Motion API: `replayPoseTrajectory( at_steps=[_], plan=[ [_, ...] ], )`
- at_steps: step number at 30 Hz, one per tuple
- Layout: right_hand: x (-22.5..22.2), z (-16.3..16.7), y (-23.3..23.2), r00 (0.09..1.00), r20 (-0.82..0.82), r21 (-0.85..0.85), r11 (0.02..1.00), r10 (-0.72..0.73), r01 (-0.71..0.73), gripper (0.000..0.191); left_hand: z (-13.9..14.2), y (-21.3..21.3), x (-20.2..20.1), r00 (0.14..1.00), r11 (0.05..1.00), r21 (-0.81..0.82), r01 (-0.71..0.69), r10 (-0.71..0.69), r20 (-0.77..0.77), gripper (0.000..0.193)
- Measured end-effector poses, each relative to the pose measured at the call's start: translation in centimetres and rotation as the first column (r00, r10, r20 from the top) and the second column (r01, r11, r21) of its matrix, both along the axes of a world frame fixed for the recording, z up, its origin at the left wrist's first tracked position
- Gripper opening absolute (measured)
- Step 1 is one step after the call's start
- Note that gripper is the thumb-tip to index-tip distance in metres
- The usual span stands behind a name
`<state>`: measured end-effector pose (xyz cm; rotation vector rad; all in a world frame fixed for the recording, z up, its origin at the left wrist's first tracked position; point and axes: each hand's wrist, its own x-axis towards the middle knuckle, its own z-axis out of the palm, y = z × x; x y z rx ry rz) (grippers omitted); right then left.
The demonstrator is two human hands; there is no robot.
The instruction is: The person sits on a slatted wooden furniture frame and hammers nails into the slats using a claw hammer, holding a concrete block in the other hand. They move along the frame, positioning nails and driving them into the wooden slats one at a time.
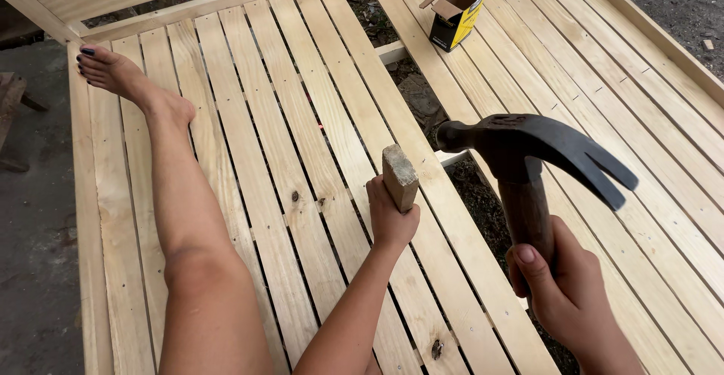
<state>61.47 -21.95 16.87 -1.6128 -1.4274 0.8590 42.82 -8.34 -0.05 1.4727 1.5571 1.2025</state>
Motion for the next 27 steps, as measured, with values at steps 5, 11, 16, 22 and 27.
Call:
replayPoseTrajectory(
  at_steps=[5, 11, 16, 22, 27],
  plan=[
    [0.2, 2.9, 0.6, 0.917, 0.379, -0.325, 0.946, 0.12, 0.011, 0.028, -0.8, -0.4, 0.6, 1.0, 0.999, 0.049, 0.005, -0.006, 0.012, 0.058],
    [-0.1, 8.8, 0.9, 0.93, 0.366, -0.194, 0.975, -0.031, 0.108, 0.024, -1.7, -0.6, 1.0, 0.999, 0.99, 0.127, -0.053, 0.052, 0.011, 0.053],
    [-2.0, 7.1, 3.2, 0.848, 0.507, -0.376, 0.925, 0.153, 0.058, 0.03, -2.1, -0.4, 1.1, 1.0, 0.998, 0.056, -0.021, 0.02, 0.016, 0.055],
    [-2.2, 9.2, 3.9, 0.849, 0.518, -0.369, 0.923, 0.109, 0.107, 0.027, -2.5, -0.5, 1.0, 1.0, 0.998, 0.058, -0.022, 0.023, -0.013, 0.056],
    [-2.5, 6.3, 3.7, 0.752, 0.577, -0.482, 0.876, 0.319, -0.002, 0.028, -2.5, -0.2, 0.9, 1.0, 0.998, 0.064, -0.009, 0.01, -0.015, 0.054]
  ],
)
